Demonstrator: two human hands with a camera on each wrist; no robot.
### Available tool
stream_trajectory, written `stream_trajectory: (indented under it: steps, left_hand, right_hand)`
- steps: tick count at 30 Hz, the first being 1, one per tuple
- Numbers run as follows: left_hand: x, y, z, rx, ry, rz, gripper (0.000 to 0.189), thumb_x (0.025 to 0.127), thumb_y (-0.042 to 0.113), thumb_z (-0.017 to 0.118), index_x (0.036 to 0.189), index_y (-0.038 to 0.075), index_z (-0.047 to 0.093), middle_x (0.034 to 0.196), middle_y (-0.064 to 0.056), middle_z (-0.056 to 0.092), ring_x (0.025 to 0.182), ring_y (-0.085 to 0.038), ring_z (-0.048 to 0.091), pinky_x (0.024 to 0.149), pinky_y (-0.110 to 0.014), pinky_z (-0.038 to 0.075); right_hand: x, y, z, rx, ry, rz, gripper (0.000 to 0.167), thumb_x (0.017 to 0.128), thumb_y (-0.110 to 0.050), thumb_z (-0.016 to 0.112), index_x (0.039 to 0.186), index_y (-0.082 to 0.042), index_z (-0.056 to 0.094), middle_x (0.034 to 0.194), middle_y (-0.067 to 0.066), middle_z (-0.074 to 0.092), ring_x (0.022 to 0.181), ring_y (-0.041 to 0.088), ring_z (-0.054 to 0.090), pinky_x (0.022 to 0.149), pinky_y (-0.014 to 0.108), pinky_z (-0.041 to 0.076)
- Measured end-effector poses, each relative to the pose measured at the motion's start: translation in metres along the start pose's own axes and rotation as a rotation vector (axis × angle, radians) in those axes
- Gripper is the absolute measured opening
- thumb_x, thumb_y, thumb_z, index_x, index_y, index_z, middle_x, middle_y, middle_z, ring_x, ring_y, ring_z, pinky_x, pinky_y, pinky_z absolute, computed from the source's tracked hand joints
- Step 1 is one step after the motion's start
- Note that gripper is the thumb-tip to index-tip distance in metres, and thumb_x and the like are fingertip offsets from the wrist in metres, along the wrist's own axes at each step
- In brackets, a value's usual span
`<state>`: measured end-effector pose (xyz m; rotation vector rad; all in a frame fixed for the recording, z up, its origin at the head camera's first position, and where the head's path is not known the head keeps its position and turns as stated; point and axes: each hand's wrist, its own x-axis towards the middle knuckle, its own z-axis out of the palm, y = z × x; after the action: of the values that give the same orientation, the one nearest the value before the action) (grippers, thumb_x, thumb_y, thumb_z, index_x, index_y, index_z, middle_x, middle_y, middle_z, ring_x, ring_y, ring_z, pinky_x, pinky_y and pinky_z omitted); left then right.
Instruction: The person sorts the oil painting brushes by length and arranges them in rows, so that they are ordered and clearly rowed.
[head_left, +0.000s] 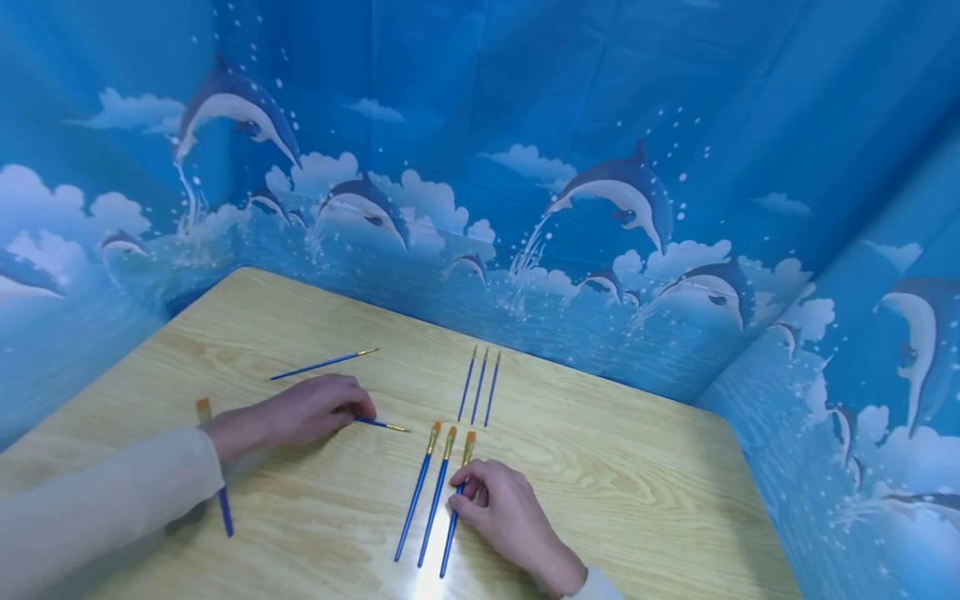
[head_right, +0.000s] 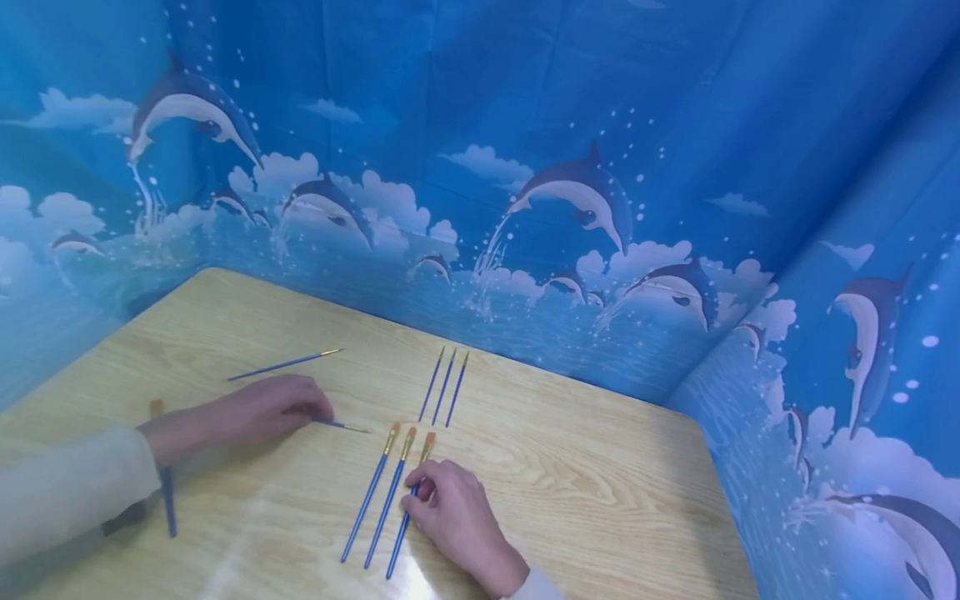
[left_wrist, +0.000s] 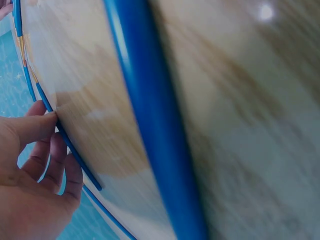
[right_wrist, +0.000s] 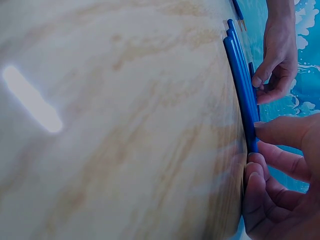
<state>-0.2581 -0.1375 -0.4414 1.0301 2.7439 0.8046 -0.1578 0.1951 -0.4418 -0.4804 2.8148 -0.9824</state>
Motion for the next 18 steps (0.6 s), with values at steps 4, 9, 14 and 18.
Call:
stream_trajectory:
  steps: [4, 9, 14, 18]
  left_hand:
    - [0.001, -0.004, -0.002, -0.03, -0.011, 0.004, 0.018, 0.099, 0.007, 0.077, 0.11, 0.022, 0.081, 0.106, 0.01, 0.072, 0.102, -0.012, 0.066, 0.092, -0.038, 0.059]
    - [0.003, -0.009, -0.003, -0.075, -0.001, 0.025, 0.007, 0.098, 0.015, 0.081, 0.103, 0.019, 0.078, 0.101, 0.008, 0.069, 0.094, -0.004, 0.061, 0.085, -0.029, 0.057]
    - [0.004, -0.012, -0.003, -0.079, 0.008, 0.04, 0.006, 0.096, 0.015, 0.081, 0.098, 0.018, 0.077, 0.099, 0.008, 0.067, 0.092, -0.003, 0.059, 0.083, -0.027, 0.056]
    - [0.005, -0.013, -0.004, -0.086, -0.013, 0.007, 0.007, 0.096, 0.014, 0.081, 0.097, 0.019, 0.076, 0.099, 0.008, 0.066, 0.091, -0.004, 0.057, 0.083, -0.027, 0.054]
  right_hand:
    - [0.0, 0.0, 0.0, 0.004, -0.001, 0.0, 0.015, 0.095, -0.022, 0.085, 0.108, -0.017, 0.078, 0.086, -0.013, 0.064, 0.072, -0.002, 0.054, 0.065, 0.019, 0.048]
    - [0.0, -0.001, 0.0, 0.003, -0.003, 0.003, 0.015, 0.095, -0.022, 0.085, 0.108, -0.017, 0.078, 0.086, -0.013, 0.064, 0.072, -0.002, 0.054, 0.065, 0.019, 0.048]
    - [0.0, -0.001, 0.0, 0.001, -0.006, 0.007, 0.016, 0.094, -0.022, 0.085, 0.108, -0.017, 0.079, 0.086, -0.013, 0.064, 0.072, -0.002, 0.054, 0.064, 0.019, 0.048]
    - [0.0, -0.001, 0.0, 0.0, -0.007, 0.008, 0.016, 0.095, -0.022, 0.085, 0.108, -0.017, 0.079, 0.086, -0.013, 0.064, 0.072, -0.002, 0.054, 0.064, 0.019, 0.048]
